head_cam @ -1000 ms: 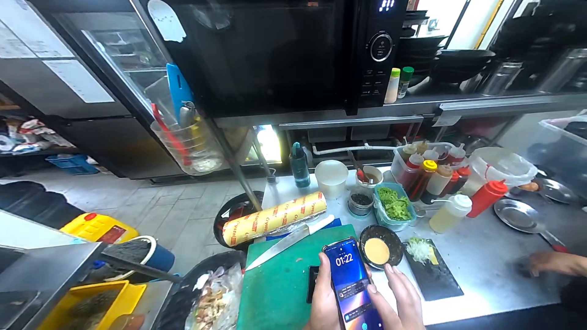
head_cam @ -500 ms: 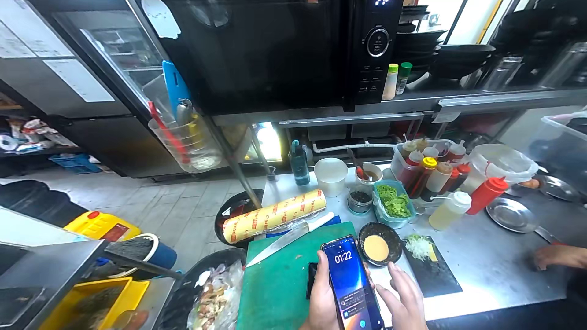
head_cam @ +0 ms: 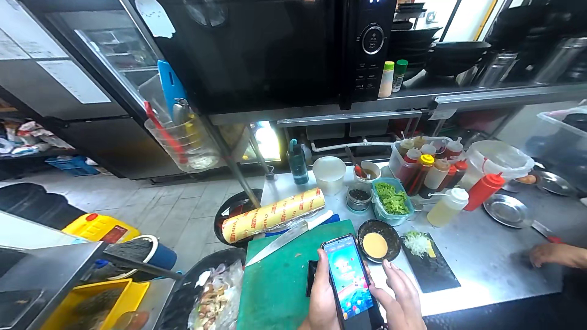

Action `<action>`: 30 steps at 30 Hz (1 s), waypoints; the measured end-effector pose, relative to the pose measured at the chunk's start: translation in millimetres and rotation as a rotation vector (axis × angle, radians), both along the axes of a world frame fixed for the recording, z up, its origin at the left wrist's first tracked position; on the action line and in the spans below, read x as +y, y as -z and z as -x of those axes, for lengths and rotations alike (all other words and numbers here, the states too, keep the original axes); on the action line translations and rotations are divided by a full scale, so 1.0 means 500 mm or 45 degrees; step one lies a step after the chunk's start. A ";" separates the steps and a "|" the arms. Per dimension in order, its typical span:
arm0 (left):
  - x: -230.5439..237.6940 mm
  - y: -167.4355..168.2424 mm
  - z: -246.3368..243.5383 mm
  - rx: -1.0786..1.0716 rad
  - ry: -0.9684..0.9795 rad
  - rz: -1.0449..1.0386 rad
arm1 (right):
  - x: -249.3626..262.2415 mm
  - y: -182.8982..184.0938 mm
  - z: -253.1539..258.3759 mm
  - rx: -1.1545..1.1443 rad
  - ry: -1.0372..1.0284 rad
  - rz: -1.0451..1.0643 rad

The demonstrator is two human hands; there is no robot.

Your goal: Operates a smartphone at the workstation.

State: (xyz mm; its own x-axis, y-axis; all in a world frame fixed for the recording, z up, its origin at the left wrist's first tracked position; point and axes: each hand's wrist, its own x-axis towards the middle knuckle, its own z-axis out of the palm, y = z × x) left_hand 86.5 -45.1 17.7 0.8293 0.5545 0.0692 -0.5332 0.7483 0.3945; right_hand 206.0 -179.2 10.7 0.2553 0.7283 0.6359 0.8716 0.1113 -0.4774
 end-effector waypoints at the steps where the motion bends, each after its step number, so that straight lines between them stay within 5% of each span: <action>1: 0.000 -0.001 0.001 0.001 -0.002 0.001 | 0.000 0.000 -0.001 0.020 0.002 -0.018; 30: 0.017 0.008 0.011 -0.152 0.054 -0.150 | 0.001 0.001 0.005 -0.015 -0.170 -0.084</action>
